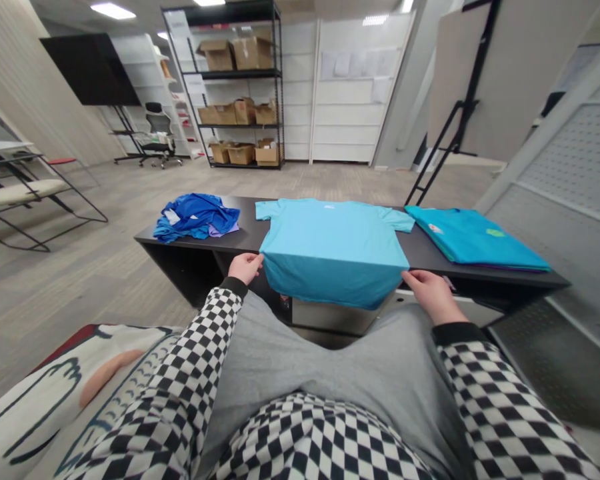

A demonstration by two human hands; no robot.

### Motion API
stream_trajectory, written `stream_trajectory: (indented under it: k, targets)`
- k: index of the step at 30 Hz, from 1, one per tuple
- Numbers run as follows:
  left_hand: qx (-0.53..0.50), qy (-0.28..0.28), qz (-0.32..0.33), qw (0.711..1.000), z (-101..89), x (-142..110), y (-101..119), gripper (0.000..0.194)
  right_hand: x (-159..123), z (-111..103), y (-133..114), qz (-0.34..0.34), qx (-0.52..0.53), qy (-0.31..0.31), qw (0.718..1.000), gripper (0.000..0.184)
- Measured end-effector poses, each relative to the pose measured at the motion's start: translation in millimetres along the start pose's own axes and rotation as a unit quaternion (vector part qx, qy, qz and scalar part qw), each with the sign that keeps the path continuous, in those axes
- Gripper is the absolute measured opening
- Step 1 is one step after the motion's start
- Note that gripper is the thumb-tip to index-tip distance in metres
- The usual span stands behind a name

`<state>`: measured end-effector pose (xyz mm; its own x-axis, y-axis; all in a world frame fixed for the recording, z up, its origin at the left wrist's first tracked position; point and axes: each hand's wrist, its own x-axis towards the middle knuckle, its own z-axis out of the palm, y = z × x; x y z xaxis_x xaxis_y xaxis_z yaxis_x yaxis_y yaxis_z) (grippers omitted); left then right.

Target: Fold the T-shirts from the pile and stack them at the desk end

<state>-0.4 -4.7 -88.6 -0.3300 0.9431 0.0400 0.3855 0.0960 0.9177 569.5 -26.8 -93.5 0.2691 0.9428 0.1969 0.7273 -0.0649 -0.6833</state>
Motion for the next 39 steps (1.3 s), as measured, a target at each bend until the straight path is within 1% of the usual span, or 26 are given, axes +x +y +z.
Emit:
stream_trajectory:
  k: [4,9,12,14,16,18,22,27,30,34,36,39]
  targets:
    - [0.003,-0.013,-0.002,1.0,5.9,5,-4,0.031,-4,-1,-3,-0.01,0.011,-0.014,1.0,0.047]
    - [0.011,-0.009,0.001,1.0,8.7,12,-11,0.028,-4,-1,-1,-0.002,0.017,-0.005,1.0,0.05]
    - [0.023,-0.018,0.007,1.0,5.9,13,-15,0.034,-4,0,1,-0.011,0.029,-0.014,0.999,0.047]
    - [0.033,-0.039,0.01,0.999,4.1,13,-16,0.04,-4,2,1,-0.019,0.047,-0.028,0.998,0.046]
    - [0.045,-0.066,0.016,0.997,3.4,14,-18,0.045,-3,4,1,-0.023,0.068,-0.046,0.996,0.048]
    - [0.06,-0.084,0.022,0.994,3.9,16,-20,0.045,-2,5,2,-0.023,0.09,-0.065,0.994,0.053]
    - [0.085,-0.091,0.023,0.992,5.1,24,-25,0.04,3,7,4,-0.008,0.131,-0.11,0.985,0.061]
    - [0.091,-0.124,0.009,0.988,5.7,30,-27,0.033,5,5,5,0.02,0.16,-0.198,0.967,0.059]
    - [0.085,-0.149,0.001,0.985,9.2,27,-24,0.031,6,3,1,0.035,0.147,-0.251,0.956,0.056]
    - [0.088,-0.184,0.004,0.979,15.3,23,-23,0.033,10,5,-6,0.047,0.108,-0.308,0.944,0.052]
    - [0.105,-0.19,0.009,0.976,16.2,23,-24,0.03,13,7,-7,0.051,0.082,-0.321,0.942,0.05]
    - [0.149,-0.189,0.011,0.971,14.2,25,-25,0.021,15,10,-7,0.047,0.042,-0.321,0.945,0.048]
